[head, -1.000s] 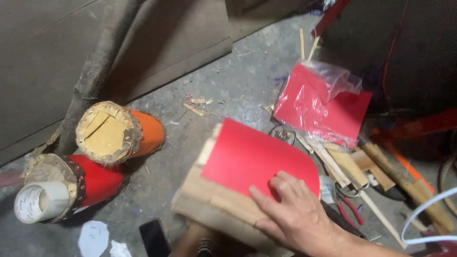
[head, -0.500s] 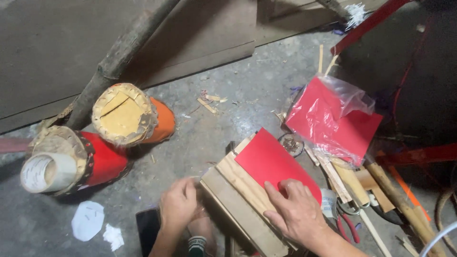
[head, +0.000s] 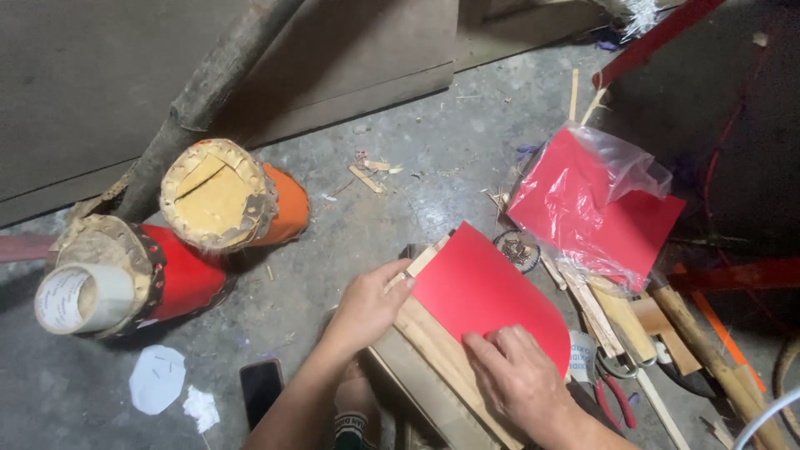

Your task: Applying a red decorative sheet to a wooden drum frame using tape and scissors.

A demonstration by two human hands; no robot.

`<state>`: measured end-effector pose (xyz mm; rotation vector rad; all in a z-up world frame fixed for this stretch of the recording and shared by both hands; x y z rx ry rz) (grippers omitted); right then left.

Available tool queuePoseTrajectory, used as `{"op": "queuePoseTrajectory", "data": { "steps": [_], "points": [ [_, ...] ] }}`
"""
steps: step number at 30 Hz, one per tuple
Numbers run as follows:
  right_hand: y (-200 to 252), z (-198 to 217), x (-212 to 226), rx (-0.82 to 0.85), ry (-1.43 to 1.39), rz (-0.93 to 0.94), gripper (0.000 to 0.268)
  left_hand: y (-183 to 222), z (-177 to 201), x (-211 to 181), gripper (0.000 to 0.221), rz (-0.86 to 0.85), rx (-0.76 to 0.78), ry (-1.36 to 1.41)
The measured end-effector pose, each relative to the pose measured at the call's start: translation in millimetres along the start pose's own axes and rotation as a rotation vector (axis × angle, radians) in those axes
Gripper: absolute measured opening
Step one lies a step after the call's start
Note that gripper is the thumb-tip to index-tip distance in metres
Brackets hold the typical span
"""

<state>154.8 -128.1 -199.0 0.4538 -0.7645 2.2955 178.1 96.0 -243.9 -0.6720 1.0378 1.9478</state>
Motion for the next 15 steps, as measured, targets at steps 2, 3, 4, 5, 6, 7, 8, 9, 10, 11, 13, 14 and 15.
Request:
{"op": "queuePoseTrajectory", "data": {
  "steps": [2, 3, 4, 5, 6, 7, 8, 9, 10, 11, 13, 14, 15],
  "points": [
    [-3, 3, 5, -0.027, 0.042, 0.037, 0.022, -1, 2, -2, 0.054, 0.001, 0.010, 0.003],
    [-4, 5, 9, -0.025, 0.059, 0.074, 0.023, 0, 4, -4, 0.055, 0.013, 0.019, 0.015],
    [-4, 8, 12, -0.021, 0.081, 0.107, 0.024, 0, 3, -7, 0.057, 0.024, 0.033, 0.030],
    [-9, 11, 16, -0.023, 0.084, 0.101, 0.024, 0, 3, -7, 0.057, 0.021, 0.039, 0.027],
    [-14, 17, 22, -0.052, 0.082, 0.129, 0.022, 0, 3, -5, 0.054, 0.046, 0.046, 0.040],
    [-19, 22, 28, -0.080, 0.081, 0.157, 0.020, -1, 4, -3, 0.052, 0.072, 0.053, 0.053],
    [-16, 19, 28, -0.076, 0.080, 0.161, 0.020, -1, 3, -1, 0.052, 0.075, 0.050, 0.057],
    [-12, 13, 28, -0.044, 0.092, 0.144, 0.022, -1, 3, 0, 0.054, 0.049, 0.048, 0.064],
    [-10, 7, 27, -0.013, 0.100, 0.130, 0.025, -1, 5, 1, 0.056, 0.026, 0.041, 0.071],
    [-6, 3, 28, -0.009, 0.095, 0.138, 0.025, -1, 6, 4, 0.056, 0.031, 0.034, 0.075],
    [0, -4, 25, -0.005, 0.171, 0.146, 0.027, -3, 7, 6, 0.059, 0.002, 0.023, 0.128],
    [-6, -4, 30, -0.002, 0.170, 0.148, 0.027, -2, 9, 5, 0.059, 0.004, 0.021, 0.130],
    [-12, 0, 36, -0.049, 0.190, 0.167, 0.022, -1, 10, 3, 0.060, 0.001, 0.027, 0.130]
  ]
}}
Point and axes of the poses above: each hand's wrist, its own y-axis away from the middle knuckle, its own z-axis out of the back of the hand, x = y × z, the point moved 7 cm from there along -y, towards the middle knuckle, and after that the axes turned 14 degrees about -x, right-handed, at the moved point
